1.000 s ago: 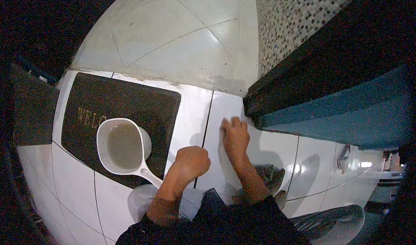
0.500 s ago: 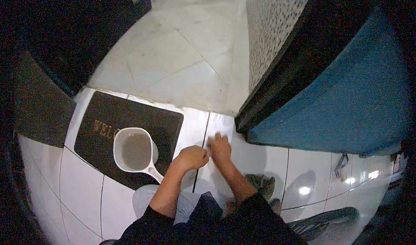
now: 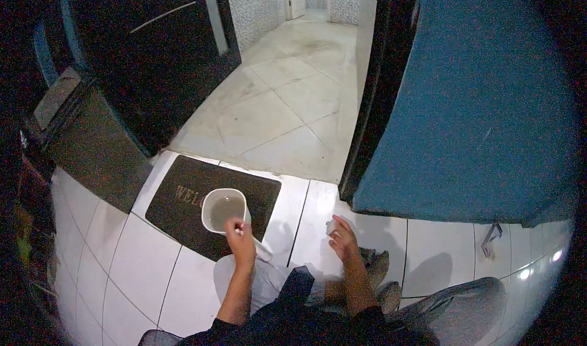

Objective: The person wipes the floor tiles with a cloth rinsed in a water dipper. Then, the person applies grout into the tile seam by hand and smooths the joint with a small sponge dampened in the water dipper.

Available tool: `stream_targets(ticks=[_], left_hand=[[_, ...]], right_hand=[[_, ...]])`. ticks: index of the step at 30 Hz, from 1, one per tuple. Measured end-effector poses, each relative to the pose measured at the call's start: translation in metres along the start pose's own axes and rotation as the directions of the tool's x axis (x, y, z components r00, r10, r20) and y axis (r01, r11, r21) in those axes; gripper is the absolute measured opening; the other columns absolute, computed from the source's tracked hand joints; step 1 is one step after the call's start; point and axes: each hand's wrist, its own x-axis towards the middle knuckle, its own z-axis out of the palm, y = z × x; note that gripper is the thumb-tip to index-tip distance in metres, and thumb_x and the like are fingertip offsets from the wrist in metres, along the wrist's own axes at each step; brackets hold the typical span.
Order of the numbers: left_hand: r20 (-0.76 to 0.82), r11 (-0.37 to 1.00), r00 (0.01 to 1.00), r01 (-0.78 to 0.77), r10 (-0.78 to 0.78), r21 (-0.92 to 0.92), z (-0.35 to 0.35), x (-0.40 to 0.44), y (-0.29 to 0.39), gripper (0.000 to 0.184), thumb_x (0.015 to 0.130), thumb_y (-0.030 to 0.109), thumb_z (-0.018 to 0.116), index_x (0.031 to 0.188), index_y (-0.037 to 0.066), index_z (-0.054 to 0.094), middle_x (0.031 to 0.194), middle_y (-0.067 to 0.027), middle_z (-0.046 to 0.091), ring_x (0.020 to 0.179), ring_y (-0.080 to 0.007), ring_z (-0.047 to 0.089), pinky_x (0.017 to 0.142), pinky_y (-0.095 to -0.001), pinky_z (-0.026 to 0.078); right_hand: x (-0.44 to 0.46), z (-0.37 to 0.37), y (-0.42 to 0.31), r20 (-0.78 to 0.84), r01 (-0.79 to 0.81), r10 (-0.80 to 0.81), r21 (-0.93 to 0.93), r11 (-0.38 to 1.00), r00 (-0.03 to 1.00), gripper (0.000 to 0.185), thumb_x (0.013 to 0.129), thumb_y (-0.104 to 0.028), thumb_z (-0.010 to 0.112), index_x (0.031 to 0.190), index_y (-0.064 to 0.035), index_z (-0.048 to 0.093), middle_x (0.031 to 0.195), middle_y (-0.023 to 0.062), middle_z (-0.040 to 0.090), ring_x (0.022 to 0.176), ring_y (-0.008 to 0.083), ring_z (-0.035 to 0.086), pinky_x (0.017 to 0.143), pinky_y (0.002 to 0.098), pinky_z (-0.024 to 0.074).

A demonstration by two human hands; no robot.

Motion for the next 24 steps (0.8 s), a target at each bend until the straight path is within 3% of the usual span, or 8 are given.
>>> stream_targets(ticks=[3,6,8,9,10,13,16,24], left_hand=[[-0.281,0.955,0.913,0.291,-0.296,-0.060,-0.001,-0.023,-0.047,0.017,0.080,0.007,0.054,0.089,0.000,0.042,0.081,-0.0079,0.043,0.072,-0.0180,0.042,0.071,-0.0302,0.038],[0.035,0.646,0.747,0.597,-0.664,-0.477,0.003,-0.018,-0.074,0.029,0.083,0.019,0.055,0.101,0.001,0.040,0.095,-0.0102,0.044,0.082,-0.0184,0.044,0.073,-0.0333,0.040],[0.475,0.086,0.535,0.722,-0.699,-0.686,-0.002,-0.005,-0.062,0.032,0.087,0.028,0.051,0.100,0.000,0.042,0.100,-0.0125,0.045,0.086,-0.0182,0.047,0.074,-0.0331,0.042],[0.467,0.038,0.453,0.747,-0.760,-0.663,0.009,-0.002,-0.059,0.035,0.090,0.035,0.045,0.093,0.000,0.044,0.080,-0.0110,0.052,0.072,-0.0188,0.054,0.065,-0.0332,0.047],[0.464,0.033,0.457,0.739,-0.759,-0.673,0.015,-0.005,-0.062,0.035,0.090,0.035,0.045,0.093,0.000,0.044,0.080,-0.0110,0.052,0.072,-0.0188,0.054,0.065,-0.0332,0.047],[0.252,0.523,0.692,0.692,-0.676,-0.498,0.031,-0.012,-0.069,0.040,0.092,0.038,0.040,0.074,0.003,0.045,0.044,-0.0050,0.041,0.034,-0.0181,0.044,0.038,-0.0330,0.042],[0.182,0.628,0.765,0.620,-0.618,-0.471,0.027,-0.013,-0.075,0.041,0.093,0.036,0.041,0.067,0.004,0.044,0.046,-0.0053,0.043,0.034,-0.0158,0.045,0.036,-0.0304,0.040],[0.268,0.744,0.792,0.609,-0.549,-0.275,0.018,-0.029,-0.053,0.037,0.092,0.034,0.044,0.071,0.003,0.050,0.045,-0.0031,0.046,0.036,-0.0136,0.048,0.037,-0.0289,0.039]], right_hand=[[0.000,0.012,-0.009,0.013,-0.057,0.056,0.144,0.988,0.998,0.032,0.089,-0.034,0.050,0.116,-0.0170,0.050,0.105,0.0052,0.056,0.079,0.0144,0.051,0.058,0.0253,0.0380],[0.002,0.018,-0.006,0.067,-0.089,0.075,0.234,0.968,0.995,0.034,0.089,-0.037,0.048,0.117,-0.0170,0.050,0.107,0.0052,0.055,0.079,0.0144,0.049,0.058,0.0257,0.0379],[-0.002,0.022,-0.008,0.072,-0.096,0.083,0.216,0.972,0.994,0.036,0.089,-0.039,0.048,0.116,-0.0165,0.050,0.107,0.0051,0.054,0.080,0.0145,0.048,0.060,0.0250,0.0376],[-0.004,0.024,-0.012,0.043,-0.092,0.084,0.224,0.970,0.996,0.037,0.089,-0.040,0.048,0.117,-0.0162,0.049,0.107,0.0049,0.054,0.080,0.0145,0.047,0.061,0.0247,0.0375],[-0.006,0.025,-0.016,0.015,-0.083,0.082,0.230,0.970,0.997,0.038,0.088,-0.041,0.049,0.117,-0.0160,0.049,0.107,0.0048,0.054,0.080,0.0144,0.046,0.062,0.0244,0.0373],[-0.011,0.015,-0.031,0.001,-0.029,0.029,0.183,0.983,1.000,0.039,0.086,-0.041,0.052,0.117,-0.0173,0.051,0.106,0.0047,0.056,0.083,0.0151,0.047,0.061,0.0234,0.0368],[-0.019,0.002,-0.044,0.090,0.137,-0.147,0.111,0.984,0.985,0.040,0.087,-0.042,0.050,0.119,-0.0175,0.048,0.105,0.0038,0.053,0.078,0.0139,0.044,0.060,0.0245,0.0362],[-0.019,0.009,-0.070,-0.013,0.057,-0.056,0.173,0.983,0.998,0.037,0.089,-0.039,0.048,0.120,-0.0190,0.048,0.107,0.0024,0.056,0.077,0.0122,0.045,0.056,0.0216,0.0373]])
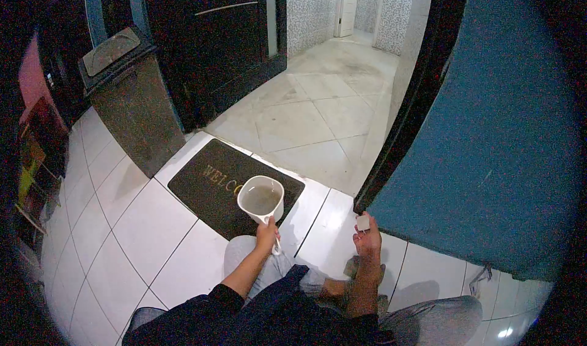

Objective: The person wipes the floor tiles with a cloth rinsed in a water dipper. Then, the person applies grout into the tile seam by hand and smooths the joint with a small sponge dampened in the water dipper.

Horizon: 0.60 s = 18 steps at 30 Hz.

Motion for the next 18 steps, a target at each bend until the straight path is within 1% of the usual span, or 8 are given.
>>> stream_targets(ticks=[4,6,8,11,13,14,16,18], left_hand=[[0.112,0.995,0.994,0.000,-0.011,0.103,0.015,-0.022,0.015,0.036,0.090,0.032,0.048,0.068,0.002,0.050,0.045,-0.0032,0.047,0.037,-0.0136,0.049,0.039,-0.0302,0.040],[0.200,0.984,0.980,-0.058,0.023,0.170,0.025,-0.028,0.006,0.030,0.088,0.030,0.052,0.079,0.002,0.050,0.049,-0.0038,0.048,0.038,-0.0134,0.048,0.040,-0.0294,0.039],[0.268,0.999,0.963,-0.037,0.036,-0.002,0.045,-0.044,-0.004,0.029,0.088,0.031,0.053,0.082,0.002,0.051,0.051,-0.0043,0.050,0.038,-0.0133,0.047,0.040,-0.0291,0.039],[0.318,0.978,0.944,0.022,-0.089,0.209,0.072,-0.065,-0.013,0.030,0.086,0.032,0.055,0.084,0.002,0.051,0.052,-0.0026,0.049,0.039,-0.0115,0.047,0.039,-0.0269,0.039],[0.393,0.993,0.920,-0.048,0.001,0.111,0.083,-0.086,-0.017,0.030,0.088,0.031,0.054,0.095,0.002,0.054,0.053,-0.0025,0.052,0.040,-0.0103,0.048,0.038,-0.0262,0.040],[0.380,0.989,0.924,-0.007,-0.050,0.149,0.091,-0.096,-0.022,0.032,0.088,0.033,0.053,0.100,0.002,0.055,0.053,-0.0031,0.052,0.042,-0.0108,0.050,0.040,-0.0268,0.041],[0.440,0.968,0.889,0.014,-0.128,0.252,0.100,-0.109,-0.026,0.038,0.089,0.037,0.050,0.106,0.002,0.049,0.057,-0.0091,0.055,0.045,-0.0180,0.054,0.045,-0.0333,0.045],[0.503,0.966,0.864,-0.140,0.012,0.219,0.107,-0.120,-0.042,0.042,0.089,0.038,0.048,0.105,0.000,0.047,0.062,-0.0148,0.057,0.049,-0.0233,0.058,0.047,-0.0365,0.046]], right_hand=[[-0.006,0.009,-0.007,-0.013,0.022,-0.022,-0.029,0.999,1.000,0.038,0.089,-0.039,0.049,0.120,-0.0170,0.047,0.107,0.0032,0.057,0.074,0.0116,0.047,0.054,0.0216,0.0380],[-0.006,0.008,-0.010,-0.035,0.038,-0.039,-0.019,0.999,0.999,0.039,0.089,-0.038,0.048,0.120,-0.0144,0.047,0.106,0.0041,0.058,0.072,0.0111,0.050,0.053,0.0223,0.0389],[-0.009,0.006,-0.013,-0.016,0.065,-0.066,-0.053,0.996,0.998,0.037,0.089,-0.037,0.048,0.119,-0.0155,0.049,0.105,0.0027,0.058,0.076,0.0117,0.050,0.054,0.0222,0.0373],[-0.015,0.008,-0.016,0.029,0.133,-0.132,-0.070,0.989,0.991,0.037,0.089,-0.036,0.048,0.119,-0.0146,0.048,0.103,0.0026,0.058,0.075,0.0116,0.051,0.053,0.0223,0.0383],[-0.020,0.009,-0.019,0.077,0.184,-0.178,-0.070,0.980,0.981,0.039,0.091,-0.036,0.047,0.121,-0.0121,0.046,0.102,0.0044,0.059,0.069,0.0108,0.055,0.050,0.0224,0.0420],[-0.020,0.009,-0.021,0.090,0.173,-0.166,-0.079,0.982,0.982,0.039,0.091,-0.036,0.047,0.121,-0.0121,0.046,0.102,0.0044,0.059,0.069,0.0108,0.055,0.050,0.0224,0.0420],[-0.019,0.009,-0.023,0.052,0.169,-0.165,-0.084,0.982,0.985,0.039,0.090,-0.036,0.048,0.121,-0.0123,0.047,0.103,0.0046,0.059,0.071,0.0108,0.057,0.050,0.0227,0.0423],[-0.021,0.012,-0.025,0.044,0.146,-0.142,-0.095,0.985,0.989,0.038,0.090,-0.036,0.048,0.120,-0.0127,0.047,0.102,0.0043,0.059,0.073,0.0107,0.058,0.050,0.0227,0.0430]])
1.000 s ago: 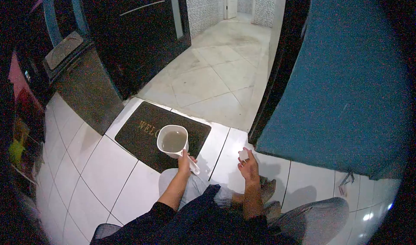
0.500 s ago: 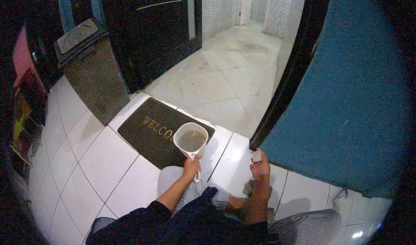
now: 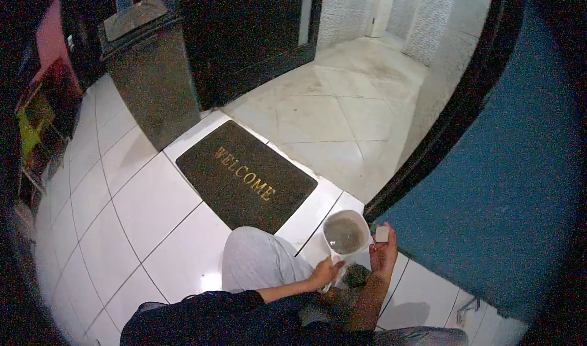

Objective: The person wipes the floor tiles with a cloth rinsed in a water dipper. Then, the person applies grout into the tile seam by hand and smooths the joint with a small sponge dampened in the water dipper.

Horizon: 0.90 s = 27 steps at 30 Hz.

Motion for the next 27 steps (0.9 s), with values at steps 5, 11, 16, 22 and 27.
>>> stream_targets(ticks=[5,11,16,22,27], left_hand=[[0.072,1.000,0.997,0.003,-0.005,0.030,0.011,0.008,-0.015,0.041,0.089,0.037,0.047,0.104,-0.001,0.047,0.075,-0.0227,0.059,0.063,-0.0324,0.061,0.059,-0.0422,0.047],[0.132,0.931,0.990,-0.086,0.041,0.354,-0.078,0.035,0.025,0.030,0.080,0.028,0.060,0.091,0.001,0.052,0.089,-0.0207,0.058,0.088,-0.0327,0.057,0.076,-0.0414,0.044],[-0.798,0.993,0.593,-0.103,0.112,0.063,-0.255,0.051,0.013,0.031,0.084,0.022,0.054,0.104,-0.001,0.055,0.095,-0.0167,0.061,0.087,-0.0276,0.059,0.076,-0.0348,0.046],[-0.759,0.897,0.483,0.295,-0.437,-0.328,-0.371,0.029,-0.081,0.061,0.078,0.029,0.057,0.124,-0.006,0.039,0.114,-0.0231,0.051,0.108,-0.0323,0.050,0.090,-0.0392,0.040],[-0.661,0.800,0.487,0.150,-0.571,-0.581,-0.365,0.039,-0.075,0.055,0.079,0.032,0.056,0.123,0.003,0.038,0.122,-0.0164,0.042,0.109,-0.0303,0.042,0.081,-0.0458,0.041]], right_hand=[[0.004,0.005,0.002,-0.060,-0.007,0.005,-0.028,1.000,0.998,0.036,0.091,-0.037,0.046,0.119,-0.0142,0.047,0.106,0.0034,0.058,0.067,0.0099,0.056,0.049,0.0228,0.0441],[0.019,-0.014,0.016,-0.050,-0.014,0.014,0.011,1.000,0.999,0.037,0.091,-0.035,0.048,0.120,-0.0129,0.048,0.106,0.0044,0.057,0.069,0.0112,0.056,0.046,0.0230,0.0427],[0.017,-0.014,0.012,-0.036,-0.049,0.052,0.064,0.997,0.998,0.036,0.092,-0.032,0.045,0.123,-0.0124,0.044,0.104,0.0052,0.057,0.070,0.0129,0.057,0.046,0.0227,0.0459],[0.015,0.007,0.017,-0.064,-0.054,0.062,0.114,0.992,0.996,0.034,0.092,-0.031,0.045,0.121,-0.0125,0.046,0.101,0.0069,0.059,0.071,0.0139,0.058,0.046,0.0238,0.0480],[0.021,-0.001,0.021,-0.039,-0.062,0.067,0.108,0.992,0.997,0.034,0.091,-0.033,0.046,0.119,-0.0128,0.046,0.103,0.0070,0.058,0.064,0.0129,0.057,0.045,0.0216,0.0477]])
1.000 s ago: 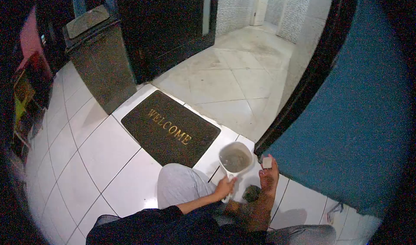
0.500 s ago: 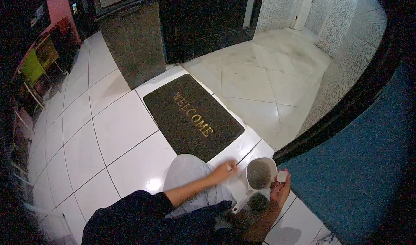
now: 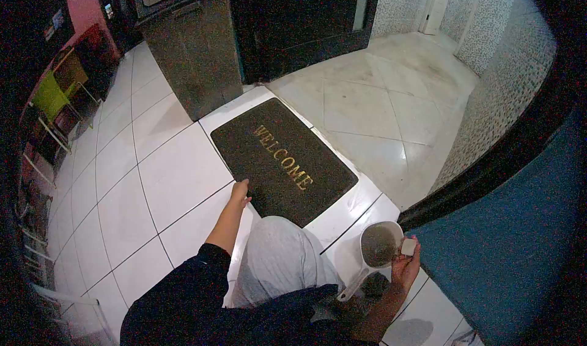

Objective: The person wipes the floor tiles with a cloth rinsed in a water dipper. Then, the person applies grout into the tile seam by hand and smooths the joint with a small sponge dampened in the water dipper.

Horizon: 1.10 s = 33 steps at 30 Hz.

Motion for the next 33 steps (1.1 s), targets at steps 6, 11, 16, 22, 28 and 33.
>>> stream_targets(ticks=[6,11,16,22,28,33], left_hand=[[-0.064,0.995,0.994,0.080,-0.084,-0.055,0.002,0.019,0.003,0.048,0.079,0.036,0.054,0.118,0.010,0.044,0.116,-0.0120,0.044,0.099,-0.0258,0.043,0.073,-0.0422,0.042],[-0.082,0.983,0.985,0.141,-0.151,-0.116,0.000,-0.001,0.020,0.059,0.081,0.032,0.054,0.127,0.001,0.035,0.129,-0.0204,0.039,0.115,-0.0348,0.041,0.088,-0.0503,0.038],[0.151,0.377,0.817,-0.411,0.557,0.830,0.025,-0.031,0.013,0.068,0.079,0.036,0.057,0.133,0.005,0.030,0.136,-0.0215,0.029,0.126,-0.0381,0.028,0.095,-0.0574,0.031],[0.573,-0.109,0.727,-0.580,0.378,0.807,0.069,-0.065,0.022,0.082,0.076,0.045,0.062,0.139,0.013,0.021,0.144,-0.0194,0.014,0.134,-0.0364,0.007,0.100,-0.0592,0.020],[0.605,-0.219,0.779,-0.569,0.165,0.792,0.090,-0.088,0.023,0.109,0.061,0.054,0.072,0.142,0.022,0.007,0.146,-0.0183,-0.001,0.134,-0.0400,-0.001,0.095,-0.0703,0.014],[0.567,-0.159,0.815,-0.549,0.117,0.821,0.081,-0.080,0.010,0.120,0.055,0.042,0.080,0.141,0.031,-0.003,0.147,-0.0116,-0.010,0.134,-0.0373,-0.007,0.091,-0.0747,0.008]], right_hand=[[0.005,-0.017,-0.006,0.027,0.011,-0.009,-0.061,0.998,1.000,0.035,0.091,-0.033,0.047,0.119,-0.0129,0.047,0.104,0.0059,0.058,0.072,0.0123,0.058,0.051,0.0240,0.0470],[0.005,-0.019,-0.003,0.117,-0.016,0.024,-0.069,0.997,0.993,0.038,0.090,-0.033,0.048,0.122,-0.0123,0.046,0.106,0.0055,0.058,0.087,0.0138,0.057,0.064,0.0302,0.0502],[-0.005,0.004,-0.002,-0.083,0.016,-0.024,-0.100,0.995,0.996,0.036,0.092,-0.034,0.044,0.120,-0.0121,0.045,0.099,0.0053,0.060,0.064,0.0116,0.057,0.044,0.0225,0.0458],[0.000,-0.012,-0.005,-0.062,0.037,-0.044,-0.109,0.993,0.997,0.037,0.092,-0.034,0.044,0.121,-0.0104,0.044,0.103,0.0061,0.058,0.066,0.0127,0.055,0.047,0.0230,0.0446],[0.000,-0.017,-0.008,-0.062,0.044,-0.051,-0.107,0.993,0.997,0.042,0.093,-0.035,0.043,0.127,-0.0103,0.038,0.111,0.0069,0.053,0.070,0.0125,0.052,0.050,0.0229,0.0433],[0.007,-0.017,0.003,-0.127,0.001,-0.016,-0.121,0.993,0.992,0.040,0.093,-0.035,0.044,0.125,-0.0105,0.041,0.103,0.0053,0.057,0.067,0.0109,0.053,0.050,0.0225,0.0428]])
